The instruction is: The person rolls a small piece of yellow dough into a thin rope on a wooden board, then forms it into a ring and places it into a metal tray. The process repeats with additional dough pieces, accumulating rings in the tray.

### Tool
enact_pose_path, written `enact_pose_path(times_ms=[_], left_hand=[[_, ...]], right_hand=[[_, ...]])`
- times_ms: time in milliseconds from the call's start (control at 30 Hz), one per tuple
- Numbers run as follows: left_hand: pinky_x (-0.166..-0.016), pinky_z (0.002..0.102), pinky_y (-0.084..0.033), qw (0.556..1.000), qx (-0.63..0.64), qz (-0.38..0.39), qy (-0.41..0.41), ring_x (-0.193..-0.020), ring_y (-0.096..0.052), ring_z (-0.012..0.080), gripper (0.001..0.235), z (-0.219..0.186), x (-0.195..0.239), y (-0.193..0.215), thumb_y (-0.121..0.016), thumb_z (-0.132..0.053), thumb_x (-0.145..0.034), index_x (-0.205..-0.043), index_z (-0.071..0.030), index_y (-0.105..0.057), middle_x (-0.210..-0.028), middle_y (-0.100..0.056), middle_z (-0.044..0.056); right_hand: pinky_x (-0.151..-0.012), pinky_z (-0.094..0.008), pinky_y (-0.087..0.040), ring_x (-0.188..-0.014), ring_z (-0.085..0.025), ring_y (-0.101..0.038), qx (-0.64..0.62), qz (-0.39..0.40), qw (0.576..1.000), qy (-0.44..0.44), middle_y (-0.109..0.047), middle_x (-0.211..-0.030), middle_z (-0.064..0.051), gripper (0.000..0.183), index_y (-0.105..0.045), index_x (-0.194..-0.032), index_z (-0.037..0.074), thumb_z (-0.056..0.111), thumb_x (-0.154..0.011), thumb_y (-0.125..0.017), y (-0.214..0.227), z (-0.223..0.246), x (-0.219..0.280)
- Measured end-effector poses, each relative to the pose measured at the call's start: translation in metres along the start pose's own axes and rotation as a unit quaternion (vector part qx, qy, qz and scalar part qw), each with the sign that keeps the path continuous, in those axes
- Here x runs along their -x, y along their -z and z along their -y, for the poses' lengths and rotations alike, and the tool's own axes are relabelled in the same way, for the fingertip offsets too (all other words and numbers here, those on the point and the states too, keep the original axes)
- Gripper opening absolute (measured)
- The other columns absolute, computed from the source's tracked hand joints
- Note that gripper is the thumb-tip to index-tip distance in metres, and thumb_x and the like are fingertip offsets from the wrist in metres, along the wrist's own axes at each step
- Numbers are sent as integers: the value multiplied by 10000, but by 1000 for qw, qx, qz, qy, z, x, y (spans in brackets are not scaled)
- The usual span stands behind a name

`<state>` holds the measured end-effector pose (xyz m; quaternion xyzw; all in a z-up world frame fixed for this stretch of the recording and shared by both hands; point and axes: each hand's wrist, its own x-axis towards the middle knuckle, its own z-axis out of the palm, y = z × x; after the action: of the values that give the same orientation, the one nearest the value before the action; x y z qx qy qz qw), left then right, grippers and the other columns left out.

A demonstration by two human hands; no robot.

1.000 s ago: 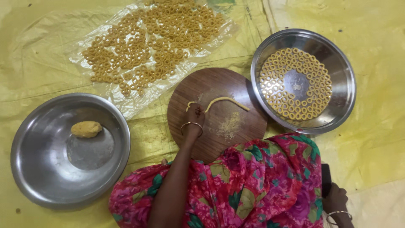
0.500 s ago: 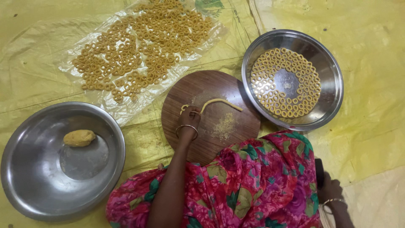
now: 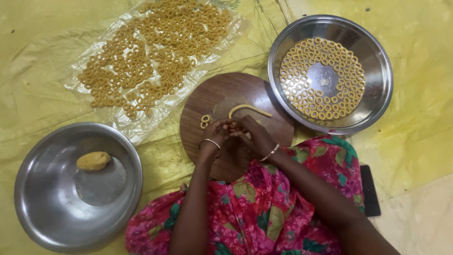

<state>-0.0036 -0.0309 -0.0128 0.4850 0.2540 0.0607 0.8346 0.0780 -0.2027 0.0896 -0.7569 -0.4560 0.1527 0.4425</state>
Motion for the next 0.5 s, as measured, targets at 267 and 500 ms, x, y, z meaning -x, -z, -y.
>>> enact_pose_path(times_ms=[267, 500], left_hand=[[-906, 303, -611, 998, -33, 14, -43, -1048, -712, 183, 238, -2, -6, -8, -528, 19, -1029, -1250, 42, -611, -1159, -716, 124], [-796, 372, -634, 997, -31, -73, 1, -849, -708, 247, 230, -2, 0, -15, -514, -67, -1050, -1262, 24, -511, -1003, -685, 179]], right_hand=[[-854, -277, -591, -979, -127, -708, -193, -82, 971, -114, -715, -1097, -65, 205, -661, -1135, 15, 53, -939, -707, -31, -66, -25], [-808, -271, -548, -922, -101, -656, -191, -91, 966, -149, -703, -1037, -55, 182, -676, -1100, 25, 117, -952, -729, -32, -80, -26]])
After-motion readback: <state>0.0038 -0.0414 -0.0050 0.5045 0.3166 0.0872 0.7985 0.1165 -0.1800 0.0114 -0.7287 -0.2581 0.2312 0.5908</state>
